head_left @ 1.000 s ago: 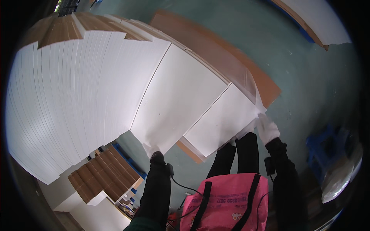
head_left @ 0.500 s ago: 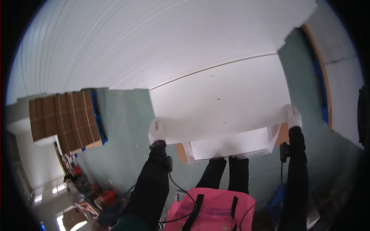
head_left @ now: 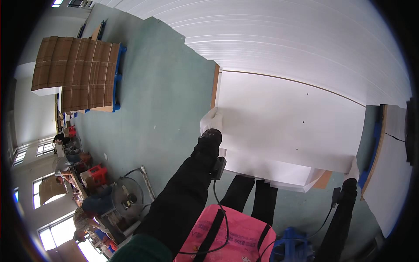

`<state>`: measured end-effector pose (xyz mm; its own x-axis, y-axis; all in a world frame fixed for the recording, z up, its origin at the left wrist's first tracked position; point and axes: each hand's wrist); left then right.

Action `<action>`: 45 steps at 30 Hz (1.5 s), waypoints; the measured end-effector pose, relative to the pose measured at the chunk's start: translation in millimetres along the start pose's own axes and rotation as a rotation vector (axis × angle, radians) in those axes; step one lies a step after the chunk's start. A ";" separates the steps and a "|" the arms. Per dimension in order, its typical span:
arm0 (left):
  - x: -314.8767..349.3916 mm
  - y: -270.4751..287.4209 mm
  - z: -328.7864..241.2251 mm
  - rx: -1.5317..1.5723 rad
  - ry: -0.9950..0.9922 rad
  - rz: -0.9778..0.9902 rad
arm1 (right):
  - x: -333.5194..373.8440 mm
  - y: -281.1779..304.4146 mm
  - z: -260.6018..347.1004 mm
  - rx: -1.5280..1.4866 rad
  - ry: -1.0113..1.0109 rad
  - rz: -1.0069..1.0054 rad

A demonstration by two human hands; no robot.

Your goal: Moving and stacking white furniture boards from a work table onto a pallet stack.

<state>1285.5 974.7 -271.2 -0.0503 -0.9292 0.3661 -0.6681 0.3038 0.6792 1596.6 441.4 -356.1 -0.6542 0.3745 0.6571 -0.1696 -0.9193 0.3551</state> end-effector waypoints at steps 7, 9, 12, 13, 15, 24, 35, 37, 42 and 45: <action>-7.8 5.4 2.4 0.003 0.045 0.006 | 2.8 -8.2 0.6 -0.008 -0.019 -0.009; -9.6 4.0 4.9 0.014 0.077 0.008 | 2.2 -7.8 1.0 -0.028 -0.047 -0.013; -13.8 9.3 1.1 -0.013 0.089 0.037 | 1.0 -7.2 -0.3 -0.062 -0.005 0.027; -13.5 11.7 -1.5 -0.050 0.070 0.066 | 0.2 -5.9 0.4 -0.078 -0.012 0.039; -10.8 12.2 -2.8 -0.011 0.100 0.055 | -0.4 -6.0 0.3 -0.092 -0.023 0.054; -10.7 8.1 0.0 -0.026 0.146 0.028 | -8.7 -3.2 -4.9 -0.123 -0.040 0.073; -36.2 7.5 27.2 0.096 0.107 0.085 | 42.0 -12.3 23.8 0.942 0.517 -0.268; -43.9 22.1 29.5 0.107 0.120 0.105 | 107.1 -51.1 20.5 1.296 0.965 -0.455; -39.5 28.2 15.2 0.039 0.058 0.120 | 258.0 -152.7 -11.4 1.152 1.398 0.077; -44.0 31.2 15.0 0.049 0.156 0.240 | 332.3 -231.1 -37.6 1.221 1.464 0.514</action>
<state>1255.7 1021.8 -275.6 -0.0989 -0.7872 0.6087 -0.6864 0.4969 0.5310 1390.7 773.8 -244.9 -0.5780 -0.8100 0.0996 0.2928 -0.0919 0.9517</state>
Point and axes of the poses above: each hand's wrist, its own x-axis away from the middle knuckle, its own y-axis out of the back of the hand, z = x × y, and after that the axes turned 7 degrees about -z, right-handed
